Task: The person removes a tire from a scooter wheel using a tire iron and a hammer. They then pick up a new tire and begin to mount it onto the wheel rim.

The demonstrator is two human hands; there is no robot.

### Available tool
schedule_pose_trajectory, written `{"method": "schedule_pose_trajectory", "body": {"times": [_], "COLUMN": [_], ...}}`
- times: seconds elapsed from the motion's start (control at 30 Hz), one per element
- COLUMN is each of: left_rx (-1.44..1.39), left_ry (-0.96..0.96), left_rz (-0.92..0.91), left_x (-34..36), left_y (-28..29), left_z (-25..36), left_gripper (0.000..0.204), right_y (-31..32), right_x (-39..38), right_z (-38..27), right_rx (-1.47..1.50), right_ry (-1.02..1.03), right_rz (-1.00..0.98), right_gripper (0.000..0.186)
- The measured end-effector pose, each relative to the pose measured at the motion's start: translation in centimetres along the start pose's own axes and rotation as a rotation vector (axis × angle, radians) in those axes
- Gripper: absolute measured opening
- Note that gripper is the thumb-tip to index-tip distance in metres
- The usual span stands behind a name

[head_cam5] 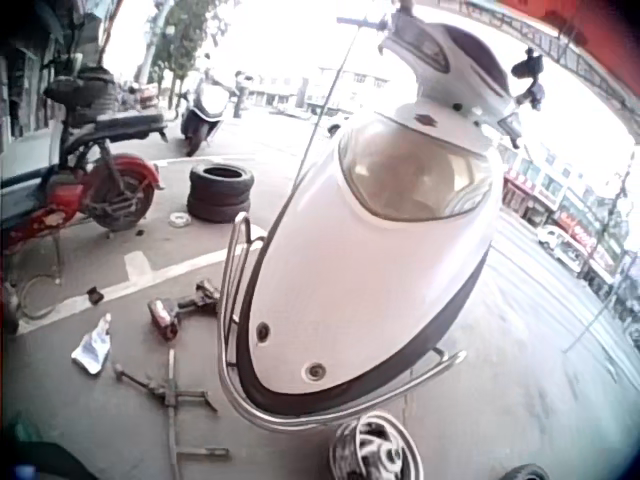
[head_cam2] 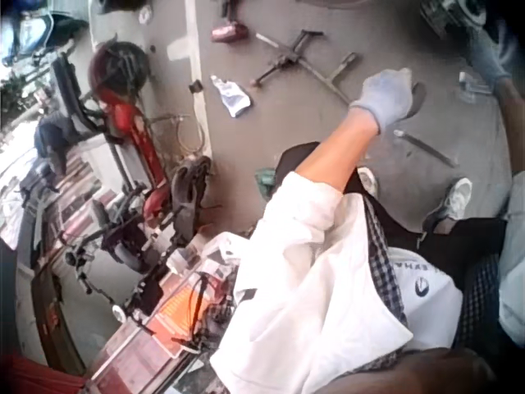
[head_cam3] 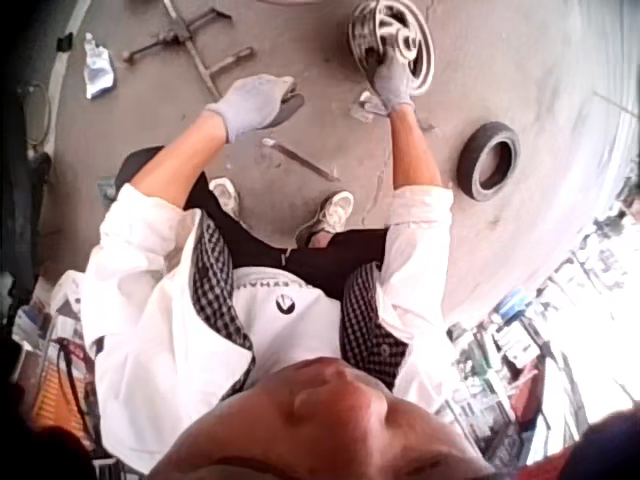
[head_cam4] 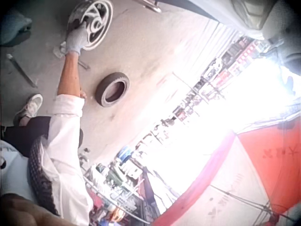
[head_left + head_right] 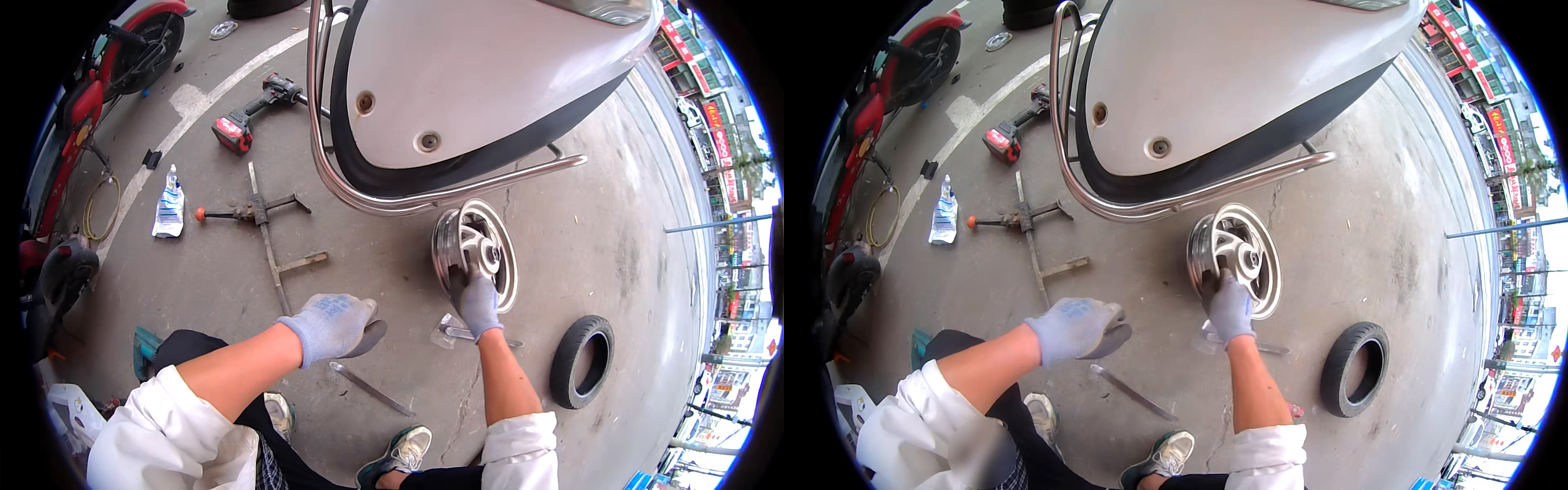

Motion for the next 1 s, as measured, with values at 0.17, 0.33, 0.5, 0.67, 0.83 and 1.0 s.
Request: {"method": "schedule_pose_trajectory", "body": {"times": [0.17, 0.33, 0.5, 0.67, 0.83, 1.0], "left_rx": [-0.382, -1.109, -1.031, -0.790, -0.398, -0.279], "left_ry": [-0.053, -0.303, -0.117, -0.021, -0.222, -0.254], "left_rz": [-0.089, -0.271, -0.472, -0.428, -0.194, -0.302], "left_x": [0.8, 2.7, 4.5, 5.7, 5.2, 4.0], "left_y": [-0.1, -2.9, -6.6, -9.4, -10.8, -11.0], "left_z": [3.6, 10.8, 11.7, 10.8, 11.4, 12.4], "left_gripper": [0.049, 0.063, 0.062, 0.049, 0.058, 0.050], "right_y": [11.6, 10.4, 3.2, -0.4, 0.4, 2.6], "right_x": [-6.2, -16.6, -22.4, -25.3, -27.2, -27.0], "right_z": [-1.1, -3.4, -5.0, -6.3, -6.7, -5.7], "right_rx": [0.974, 1.102, 1.162, 1.205, 0.821, 0.038], "right_ry": [-0.429, -0.562, -0.690, -0.786, -0.796, -0.476], "right_rz": [0.018, 0.307, 0.482, 0.516, 0.598, 0.393], "right_gripper": [0.034, 0.044, 0.044, 0.044, 0.038, 0.024]}}
Point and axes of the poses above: each hand's wrist, its own x-axis towards the middle knuckle, its own y-axis out of the back of the hand, z = x × y, the point moved 6 cm from there along x, towards the middle knuckle, and after that the axes turned 5 degrees about y, right-handed, at the moved point
